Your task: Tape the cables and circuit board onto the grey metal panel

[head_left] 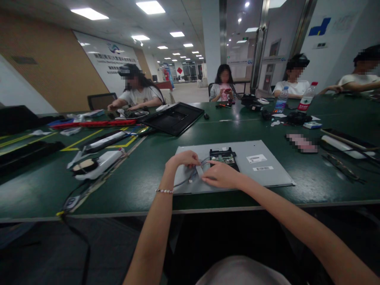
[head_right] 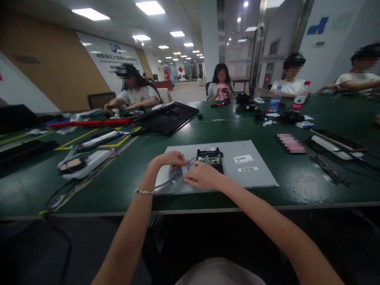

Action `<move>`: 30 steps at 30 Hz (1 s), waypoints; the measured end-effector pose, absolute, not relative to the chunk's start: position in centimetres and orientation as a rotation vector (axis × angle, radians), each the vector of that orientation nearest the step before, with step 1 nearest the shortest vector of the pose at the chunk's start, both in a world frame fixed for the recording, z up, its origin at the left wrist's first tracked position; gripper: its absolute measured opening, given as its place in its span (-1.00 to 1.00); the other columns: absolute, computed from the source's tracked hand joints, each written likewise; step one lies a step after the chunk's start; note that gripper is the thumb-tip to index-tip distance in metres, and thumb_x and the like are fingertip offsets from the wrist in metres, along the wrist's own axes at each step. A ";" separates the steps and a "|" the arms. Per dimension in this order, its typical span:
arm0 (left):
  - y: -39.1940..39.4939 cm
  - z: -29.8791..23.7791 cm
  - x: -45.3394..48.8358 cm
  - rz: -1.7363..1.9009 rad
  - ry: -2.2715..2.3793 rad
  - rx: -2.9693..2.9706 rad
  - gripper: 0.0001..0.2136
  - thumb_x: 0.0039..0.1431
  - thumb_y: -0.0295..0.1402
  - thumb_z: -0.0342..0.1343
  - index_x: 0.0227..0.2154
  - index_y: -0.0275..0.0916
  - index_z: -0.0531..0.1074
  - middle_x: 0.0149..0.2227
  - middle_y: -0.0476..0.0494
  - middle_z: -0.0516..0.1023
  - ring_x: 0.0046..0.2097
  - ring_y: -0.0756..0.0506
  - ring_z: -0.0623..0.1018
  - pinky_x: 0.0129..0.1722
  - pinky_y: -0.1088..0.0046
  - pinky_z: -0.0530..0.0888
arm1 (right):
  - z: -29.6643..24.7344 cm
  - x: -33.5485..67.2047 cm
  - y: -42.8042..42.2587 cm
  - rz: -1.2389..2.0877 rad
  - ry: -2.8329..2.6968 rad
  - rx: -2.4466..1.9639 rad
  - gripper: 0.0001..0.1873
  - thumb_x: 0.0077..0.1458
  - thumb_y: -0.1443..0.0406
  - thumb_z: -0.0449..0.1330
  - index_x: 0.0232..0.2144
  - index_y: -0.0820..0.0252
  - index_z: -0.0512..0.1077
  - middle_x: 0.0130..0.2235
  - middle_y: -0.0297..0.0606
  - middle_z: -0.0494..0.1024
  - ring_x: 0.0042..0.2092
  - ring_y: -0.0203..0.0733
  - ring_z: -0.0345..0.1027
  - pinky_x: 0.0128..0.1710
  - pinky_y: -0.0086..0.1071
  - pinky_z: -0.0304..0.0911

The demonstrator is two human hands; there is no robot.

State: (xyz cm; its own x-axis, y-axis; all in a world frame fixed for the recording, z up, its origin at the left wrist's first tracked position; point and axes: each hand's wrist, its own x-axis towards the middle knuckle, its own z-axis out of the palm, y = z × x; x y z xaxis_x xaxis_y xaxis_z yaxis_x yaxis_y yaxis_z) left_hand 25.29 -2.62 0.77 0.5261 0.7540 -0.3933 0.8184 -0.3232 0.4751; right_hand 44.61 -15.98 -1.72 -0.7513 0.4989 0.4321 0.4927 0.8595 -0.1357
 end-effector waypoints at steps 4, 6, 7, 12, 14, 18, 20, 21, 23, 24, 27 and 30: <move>-2.5 0.5 25.2 -0.149 1.263 2.161 -0.74 -0.12 -0.14 0.22 -0.52 -0.24 0.39 -0.59 -0.01 0.43 -0.53 -0.01 0.40 -0.49 0.48 0.25 | -1.0 46.6 -15.2 0.021 -2.450 -0.864 -0.71 0.31 0.30 -0.01 -0.19 0.17 0.53 -0.15 -0.25 0.64 -0.11 -0.18 0.48 0.27 -0.08 -0.01; -2.4 0.5 25.2 -0.156 1.255 2.185 -0.72 -0.11 -0.11 0.22 -0.52 -0.24 0.39 -0.59 -0.01 0.43 -0.52 -0.01 0.40 -0.49 0.48 0.25 | -0.5 48.3 -14.7 -0.008 -2.353 -1.011 -0.70 0.31 0.28 -0.02 -0.17 0.15 0.52 -0.12 -0.25 0.63 -0.08 -0.18 0.47 0.26 -0.07 0.00; -2.4 0.5 25.1 -0.154 1.246 2.191 -0.72 -0.11 -0.10 0.21 -0.52 -0.24 0.39 -0.58 -0.02 0.43 -0.53 -0.01 0.41 -0.50 0.48 0.25 | -0.4 49.3 -14.4 -0.023 -2.294 -1.108 -0.69 0.31 0.27 -0.03 -0.15 0.15 0.52 -0.09 -0.24 0.62 -0.05 -0.17 0.46 0.26 -0.06 0.02; -2.8 1.1 25.1 -0.128 1.147 2.232 -0.70 -0.14 -0.09 0.23 -0.52 -0.24 0.39 -0.60 0.00 0.42 -0.52 -0.01 0.40 -0.50 0.48 0.23 | -1.0 55.4 -13.4 -0.026 -2.112 -1.765 -0.57 0.26 0.22 0.01 0.11 0.20 0.39 0.19 -0.05 0.39 0.20 0.03 0.24 0.19 -0.04 0.13; -3.0 1.4 25.1 -0.094 1.111 2.242 -0.69 -0.14 -0.09 0.23 -0.51 -0.24 0.40 -0.59 0.00 0.42 -0.52 0.00 0.37 -0.49 0.49 0.23 | -1.6 57.6 -13.3 0.116 -2.069 -2.069 -0.47 0.24 0.15 0.02 0.21 0.16 0.28 0.28 -0.02 0.25 0.28 0.16 0.10 0.18 0.08 0.12; -3.5 2.1 25.2 0.004 1.070 2.225 -0.70 -0.10 -0.08 0.20 -0.51 -0.25 0.39 -0.58 0.03 0.36 -0.51 0.04 0.30 -0.48 0.51 0.20 | -2.7 60.5 -13.3 0.317 -1.948 -2.326 -0.31 0.23 0.01 -0.04 0.32 0.12 0.09 0.37 0.01 0.03 0.34 0.37 -0.12 0.13 0.29 0.06; -3.6 2.4 25.2 0.036 1.072 2.219 -0.70 -0.07 -0.08 0.18 -0.52 -0.25 0.39 -0.58 0.04 0.31 -0.51 0.04 0.27 -0.50 0.51 0.17 | -3.1 61.0 -13.4 0.405 -1.937 -2.353 -0.26 0.20 -0.06 -0.05 0.34 0.07 0.06 0.39 -0.02 -0.03 0.35 0.39 -0.16 0.15 0.29 0.03; -3.7 2.5 25.2 0.052 1.079 2.218 -0.70 -0.06 -0.07 0.17 -0.52 -0.25 0.39 -0.59 0.04 0.29 -0.51 0.04 0.26 -0.50 0.51 0.16 | -3.2 61.1 -13.4 0.448 -1.954 -2.346 -0.25 0.18 -0.09 -0.05 0.34 0.03 0.06 0.39 -0.06 -0.03 0.35 0.38 -0.17 0.17 0.28 0.01; -3.7 2.7 25.2 0.096 1.097 2.226 -0.70 -0.02 -0.07 0.13 -0.51 -0.25 0.40 -0.59 0.04 0.27 -0.51 0.04 0.25 -0.51 0.50 0.16 | -3.4 61.1 -13.4 0.513 -2.007 -2.312 -0.23 0.16 -0.13 -0.04 0.33 -0.04 0.07 0.39 -0.13 0.00 0.35 0.38 -0.14 0.20 0.26 -0.02; -3.7 2.7 25.2 0.127 1.109 2.234 -0.70 0.00 -0.08 0.11 -0.49 -0.26 0.41 -0.58 0.03 0.27 -0.51 0.04 0.25 -0.51 0.50 0.17 | -3.4 60.9 -13.4 0.542 -2.026 -2.308 -0.22 0.15 -0.15 -0.04 0.34 -0.06 0.05 0.39 -0.15 0.01 0.35 0.38 -0.14 0.21 0.26 -0.04; -3.3 2.6 25.1 0.240 1.172 2.271 -0.71 0.05 -0.11 0.06 -0.46 -0.28 0.44 -0.57 0.01 0.31 -0.49 0.03 0.27 -0.50 0.50 0.20 | -3.4 60.2 -13.6 0.615 -2.019 -2.378 -0.16 0.13 -0.21 -0.08 0.37 -0.07 -0.05 0.41 -0.15 -0.10 0.36 0.37 -0.21 0.23 0.29 -0.10; -2.6 2.2 25.0 0.329 1.301 2.308 -0.73 0.08 -0.17 0.03 -0.43 -0.30 0.48 -0.53 -0.02 0.39 -0.46 0.01 0.32 -0.47 0.52 0.24 | -3.2 59.3 -13.7 0.649 -1.967 -2.462 -0.11 0.11 -0.27 -0.14 0.37 -0.11 -0.12 0.43 -0.16 -0.25 0.38 0.35 -0.35 0.23 0.29 -0.15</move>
